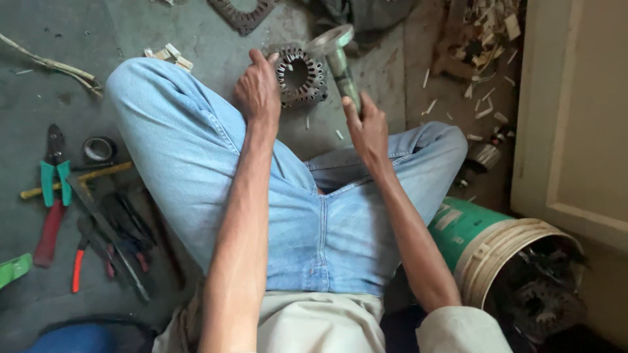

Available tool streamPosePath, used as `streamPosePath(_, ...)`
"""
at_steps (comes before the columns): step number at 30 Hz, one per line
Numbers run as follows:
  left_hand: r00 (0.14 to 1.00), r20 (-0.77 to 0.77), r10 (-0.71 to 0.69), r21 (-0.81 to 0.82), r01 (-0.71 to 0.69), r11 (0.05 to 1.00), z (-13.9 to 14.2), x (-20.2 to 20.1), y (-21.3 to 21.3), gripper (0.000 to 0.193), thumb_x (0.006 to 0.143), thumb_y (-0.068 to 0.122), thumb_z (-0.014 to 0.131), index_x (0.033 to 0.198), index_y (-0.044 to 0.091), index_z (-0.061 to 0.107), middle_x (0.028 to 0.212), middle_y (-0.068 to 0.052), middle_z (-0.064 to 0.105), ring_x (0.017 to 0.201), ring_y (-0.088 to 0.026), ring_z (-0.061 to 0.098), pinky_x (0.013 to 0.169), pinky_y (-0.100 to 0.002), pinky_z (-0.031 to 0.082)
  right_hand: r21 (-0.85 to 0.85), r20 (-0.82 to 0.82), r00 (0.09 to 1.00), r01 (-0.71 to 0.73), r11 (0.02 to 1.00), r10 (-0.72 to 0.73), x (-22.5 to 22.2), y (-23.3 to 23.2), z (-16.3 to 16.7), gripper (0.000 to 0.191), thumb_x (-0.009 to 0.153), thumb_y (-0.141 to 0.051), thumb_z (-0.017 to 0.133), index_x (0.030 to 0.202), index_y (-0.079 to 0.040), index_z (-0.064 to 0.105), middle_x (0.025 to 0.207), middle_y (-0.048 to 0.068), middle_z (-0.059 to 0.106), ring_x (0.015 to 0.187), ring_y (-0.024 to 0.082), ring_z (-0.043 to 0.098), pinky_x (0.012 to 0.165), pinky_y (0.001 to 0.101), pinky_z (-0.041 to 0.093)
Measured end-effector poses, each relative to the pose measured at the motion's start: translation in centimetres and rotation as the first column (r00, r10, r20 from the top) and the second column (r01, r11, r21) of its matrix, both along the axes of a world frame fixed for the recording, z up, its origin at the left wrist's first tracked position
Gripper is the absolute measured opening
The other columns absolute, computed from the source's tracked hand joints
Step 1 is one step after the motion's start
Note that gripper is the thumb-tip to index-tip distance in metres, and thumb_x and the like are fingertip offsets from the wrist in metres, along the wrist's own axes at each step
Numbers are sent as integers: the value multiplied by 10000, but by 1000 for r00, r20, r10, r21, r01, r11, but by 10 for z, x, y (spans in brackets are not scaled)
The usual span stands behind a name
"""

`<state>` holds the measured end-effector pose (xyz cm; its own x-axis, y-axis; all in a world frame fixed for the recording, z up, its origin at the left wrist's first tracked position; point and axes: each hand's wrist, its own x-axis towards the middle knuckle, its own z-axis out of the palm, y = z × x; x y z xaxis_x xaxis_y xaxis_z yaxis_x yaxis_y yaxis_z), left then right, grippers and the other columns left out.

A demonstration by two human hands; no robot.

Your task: The person sits cross-legged on the workshop floor and uses a hand driving tool to press slotted metal motor laminations into place, repositioning the rings between strikes and setting worked pieces aside. They pick up new rings one at a time and repeat the fitting motion.

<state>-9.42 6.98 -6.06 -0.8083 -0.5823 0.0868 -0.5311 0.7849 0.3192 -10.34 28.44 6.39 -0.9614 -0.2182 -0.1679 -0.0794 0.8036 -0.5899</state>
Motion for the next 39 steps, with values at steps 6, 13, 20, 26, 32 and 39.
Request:
streamPosePath(6, 1000, -14, 16, 10, -16, 1000, 1, 4, 2, 413, 1061, 478, 474, 976, 76, 519, 676, -132, 718, 616, -326, 724, 490, -468, 548, -85, -47, 999, -20, 996, 16, -1, -11, 5, 494, 997, -525, 565, 995, -32, 607, 720, 189, 643, 692, 418, 659, 618, 508, 465)
streamPosePath(13, 999, -29, 28, 57, -26, 998, 0, -2, -1, 408, 1064, 476, 483, 991, 76, 524, 680, -145, 714, 616, -346, 717, 495, -480, 544, 21, -51, 998, -25, 999, 26, -4, -13, 0, 486, 1020, -526, 579, 970, -44, 623, 715, 200, 632, 705, 447, 631, 611, 524, 451)
streamPosePath(20, 998, -60, 35, 153, -26, 988, 10, 5, -1, 403, 1075, 498, 489, 1014, 101, 520, 712, -175, 713, 655, -388, 709, 536, -520, 535, 86, -72, 997, -27, 996, 33, 4, -12, -4, 485, 986, -538, 614, 969, -53, 614, 687, 195, 631, 687, 450, 626, 603, 529, 438)
streamPosePath(26, 995, 11, 100, 234, -100, 967, 18, -2, -3, 406, 1043, 509, 491, 1015, 105, 514, 745, -178, 725, 659, -415, 704, 508, -550, 512, 70, -65, 997, -48, 996, 53, 5, -9, -6, 492, 1023, -519, 624, 969, -30, 599, 692, 199, 586, 645, 425, 571, 591, 509, 432)
streamPosePath(32, 989, -130, 69, 243, -35, 969, 16, 3, -1, 359, 1087, 452, 504, 1040, 96, 511, 758, -189, 718, 652, -426, 686, 502, -546, 494, -164, 39, 998, 46, 985, -40, -4, -5, -14, 471, 1020, -496, 600, 939, -32, 610, 624, 122, 558, 550, 228, 526, 527, 421, 417)
streamPosePath(39, 982, -144, 122, 282, -78, 956, 4, -6, 2, 343, 1062, 435, 519, 1020, 94, 504, 738, -207, 710, 655, -436, 683, 496, -557, 480, -156, 92, 996, 23, 988, -8, -2, -4, -22, 475, 1013, -493, 589, 847, -48, 589, 556, 33, 533, 491, 120, 538, 474, 346, 416)
